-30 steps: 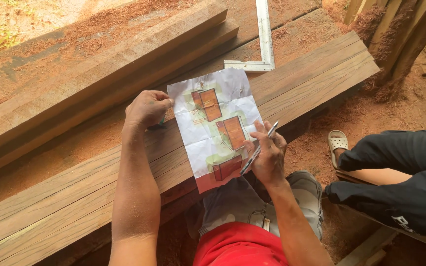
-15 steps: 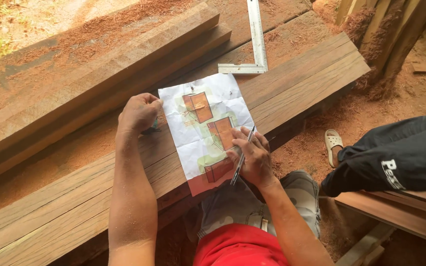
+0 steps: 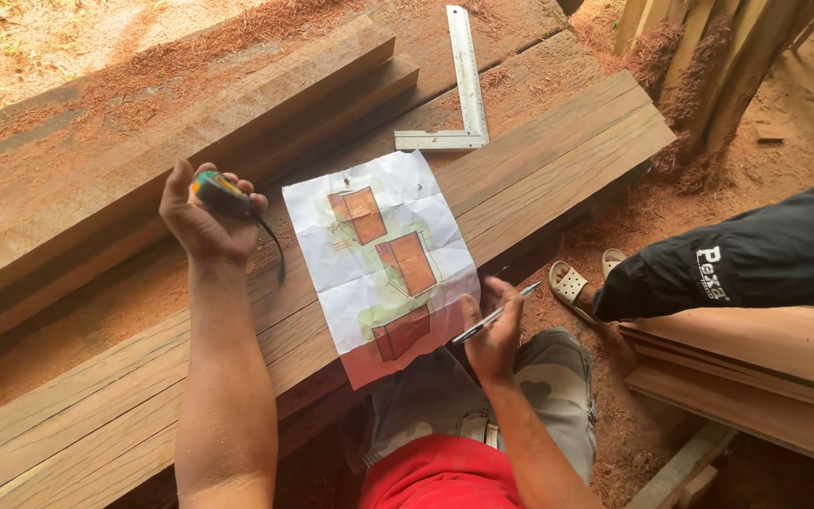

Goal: The person measures a wooden plank using a tape measure and a square ruler, marking measurements with a pen. They refer to a printed diagram on the workbench to guide the measurements.

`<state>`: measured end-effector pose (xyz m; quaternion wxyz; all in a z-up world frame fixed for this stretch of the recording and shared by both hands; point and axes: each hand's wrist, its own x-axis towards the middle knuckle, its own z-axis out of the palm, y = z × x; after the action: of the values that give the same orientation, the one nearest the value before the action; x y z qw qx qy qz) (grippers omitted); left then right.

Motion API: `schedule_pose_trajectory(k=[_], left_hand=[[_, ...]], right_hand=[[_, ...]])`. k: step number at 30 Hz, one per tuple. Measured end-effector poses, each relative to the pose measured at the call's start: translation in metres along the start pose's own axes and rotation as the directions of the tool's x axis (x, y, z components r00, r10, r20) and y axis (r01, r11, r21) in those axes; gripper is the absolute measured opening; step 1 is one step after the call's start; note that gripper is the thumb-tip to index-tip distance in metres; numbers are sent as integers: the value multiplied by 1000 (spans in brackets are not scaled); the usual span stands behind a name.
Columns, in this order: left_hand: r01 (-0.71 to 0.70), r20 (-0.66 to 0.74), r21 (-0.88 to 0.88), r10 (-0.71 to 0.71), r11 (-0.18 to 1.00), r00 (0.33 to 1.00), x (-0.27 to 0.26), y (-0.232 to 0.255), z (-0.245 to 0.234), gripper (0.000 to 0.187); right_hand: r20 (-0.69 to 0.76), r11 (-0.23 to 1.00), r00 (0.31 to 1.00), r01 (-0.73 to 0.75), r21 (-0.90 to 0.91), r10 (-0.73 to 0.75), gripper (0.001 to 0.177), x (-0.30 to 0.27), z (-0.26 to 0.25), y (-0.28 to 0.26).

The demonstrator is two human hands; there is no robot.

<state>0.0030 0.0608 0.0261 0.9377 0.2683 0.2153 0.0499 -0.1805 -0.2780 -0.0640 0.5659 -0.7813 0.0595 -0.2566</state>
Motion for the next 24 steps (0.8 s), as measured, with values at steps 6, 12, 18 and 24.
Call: schedule_pose_trajectory(k=[6, 12, 18, 24], left_hand=[[6, 151, 177, -34, 984, 988, 34, -19, -34, 31], [0, 198, 226, -46, 974, 979, 8, -13, -11, 37], [-3, 261, 216, -55, 976, 964, 21, -19, -27, 37], [91, 586, 173, -177, 981, 791, 14, -19, -29, 57]], right_hand=[[-13, 999, 999, -32, 2, 32, 35, -3, 1, 20], [-85, 999, 995, -42, 28, 45, 27, 8, -7, 15], [-94, 999, 995, 22, 48, -18, 19, 19, -24, 24], [83, 854, 891, 452, -258, -446, 12, 48, -35, 1]])
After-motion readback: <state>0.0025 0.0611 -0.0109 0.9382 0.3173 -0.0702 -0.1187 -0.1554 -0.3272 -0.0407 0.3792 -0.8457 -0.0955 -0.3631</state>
